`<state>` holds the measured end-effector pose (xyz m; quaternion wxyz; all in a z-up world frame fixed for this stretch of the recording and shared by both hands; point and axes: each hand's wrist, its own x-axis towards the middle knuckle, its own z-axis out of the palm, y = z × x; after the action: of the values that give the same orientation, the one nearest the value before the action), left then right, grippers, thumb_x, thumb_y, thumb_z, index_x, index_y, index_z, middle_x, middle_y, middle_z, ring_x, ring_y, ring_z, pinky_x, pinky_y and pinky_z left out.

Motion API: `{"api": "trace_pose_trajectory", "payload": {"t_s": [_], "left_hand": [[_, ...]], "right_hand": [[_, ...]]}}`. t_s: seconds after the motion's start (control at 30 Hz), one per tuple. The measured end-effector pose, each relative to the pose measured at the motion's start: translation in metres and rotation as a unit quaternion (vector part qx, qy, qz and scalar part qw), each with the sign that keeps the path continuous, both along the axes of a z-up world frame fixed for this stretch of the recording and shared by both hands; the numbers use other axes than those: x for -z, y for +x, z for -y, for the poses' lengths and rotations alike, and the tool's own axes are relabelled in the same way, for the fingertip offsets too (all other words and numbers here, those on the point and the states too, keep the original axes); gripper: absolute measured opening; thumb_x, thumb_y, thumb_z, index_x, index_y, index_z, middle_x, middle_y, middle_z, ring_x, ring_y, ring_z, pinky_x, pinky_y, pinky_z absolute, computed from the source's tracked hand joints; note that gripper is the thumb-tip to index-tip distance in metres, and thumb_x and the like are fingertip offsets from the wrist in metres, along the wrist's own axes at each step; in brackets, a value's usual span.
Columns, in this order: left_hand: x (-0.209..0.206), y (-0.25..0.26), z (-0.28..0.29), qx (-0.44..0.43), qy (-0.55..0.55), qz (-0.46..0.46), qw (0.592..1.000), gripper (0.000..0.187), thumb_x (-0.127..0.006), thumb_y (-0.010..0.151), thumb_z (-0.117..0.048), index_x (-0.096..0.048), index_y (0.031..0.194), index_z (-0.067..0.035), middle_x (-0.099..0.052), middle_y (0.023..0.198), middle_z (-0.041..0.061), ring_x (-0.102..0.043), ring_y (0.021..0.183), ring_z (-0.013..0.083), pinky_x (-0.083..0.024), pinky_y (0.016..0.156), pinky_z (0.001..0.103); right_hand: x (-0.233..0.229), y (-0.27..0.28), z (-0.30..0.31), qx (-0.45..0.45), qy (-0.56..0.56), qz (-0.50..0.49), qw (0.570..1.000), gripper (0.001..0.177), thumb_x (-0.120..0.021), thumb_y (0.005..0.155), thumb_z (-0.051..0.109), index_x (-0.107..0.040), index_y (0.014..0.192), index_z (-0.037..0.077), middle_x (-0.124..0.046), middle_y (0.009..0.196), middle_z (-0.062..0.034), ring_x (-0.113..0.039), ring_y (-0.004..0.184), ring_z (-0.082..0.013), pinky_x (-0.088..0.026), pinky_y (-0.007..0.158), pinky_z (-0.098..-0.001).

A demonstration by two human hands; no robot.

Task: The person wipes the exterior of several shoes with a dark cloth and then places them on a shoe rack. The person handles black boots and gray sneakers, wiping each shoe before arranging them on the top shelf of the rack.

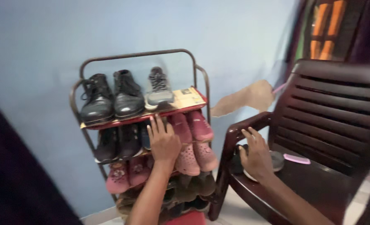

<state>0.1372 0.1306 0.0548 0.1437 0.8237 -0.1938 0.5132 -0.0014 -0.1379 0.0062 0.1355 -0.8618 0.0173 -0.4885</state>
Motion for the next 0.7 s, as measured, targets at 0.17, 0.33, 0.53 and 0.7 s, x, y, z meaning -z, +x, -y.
{"api": "trace_pose_trajectory", "payload": {"t_s": [0.17, 0.33, 0.53, 0.7], "left_hand": [[0.028, -0.043, 0.072, 0.123, -0.013, 0.061, 0.99, 0.04, -0.061, 0.089, -0.015, -0.064, 0.124, 0.004, -0.042, 0.154, 0.032, -0.042, 0.143, 0.0477, -0.034, 0.117, 0.061], [0.071, -0.083, 0.158, 0.236, 0.031, -0.006, 0.971, 0.05, -0.061, 0.08, -0.011, -0.063, 0.128, 0.004, -0.042, 0.151, 0.034, -0.039, 0.141, 0.0505, -0.032, 0.114, 0.061], [0.145, -0.117, 0.252, 0.317, 0.104, -0.054, 0.941, 0.046, -0.062, 0.085, -0.012, -0.063, 0.128, 0.005, -0.05, 0.147, 0.032, -0.044, 0.141, 0.0463, -0.029, 0.117, 0.06], [0.194, -0.138, 0.304, 0.346, 0.252, -0.248, 0.869, 0.03, -0.064, 0.086, -0.013, -0.068, 0.112, 0.001, -0.066, 0.122, 0.025, -0.051, 0.136, 0.0413, -0.027, 0.122, 0.06]], "right_hand": [[0.016, -0.03, 0.052, 0.061, 0.038, 0.001, 0.997, 0.062, -0.071, 0.082, 0.009, -0.051, 0.14, 0.005, -0.047, 0.146, -0.0226, -0.048, 0.134, -0.0407, -0.042, 0.11, -0.0514], [0.036, -0.057, 0.088, 0.107, 0.063, 0.002, 0.992, 0.062, -0.071, 0.082, 0.01, -0.051, 0.141, 0.007, -0.047, 0.147, -0.0225, -0.047, 0.136, -0.0414, -0.041, 0.112, -0.0498], [0.078, -0.077, 0.13, 0.162, 0.117, -0.002, 0.98, 0.061, -0.071, 0.083, 0.013, -0.052, 0.141, 0.008, -0.047, 0.148, -0.0214, -0.048, 0.136, -0.0423, -0.043, 0.11, -0.05], [0.125, -0.087, 0.164, 0.176, 0.226, -0.034, 0.957, 0.06, -0.07, 0.084, 0.01, -0.051, 0.141, 0.007, -0.045, 0.146, -0.0252, -0.05, 0.132, -0.0445, -0.046, 0.108, -0.0477]]}}
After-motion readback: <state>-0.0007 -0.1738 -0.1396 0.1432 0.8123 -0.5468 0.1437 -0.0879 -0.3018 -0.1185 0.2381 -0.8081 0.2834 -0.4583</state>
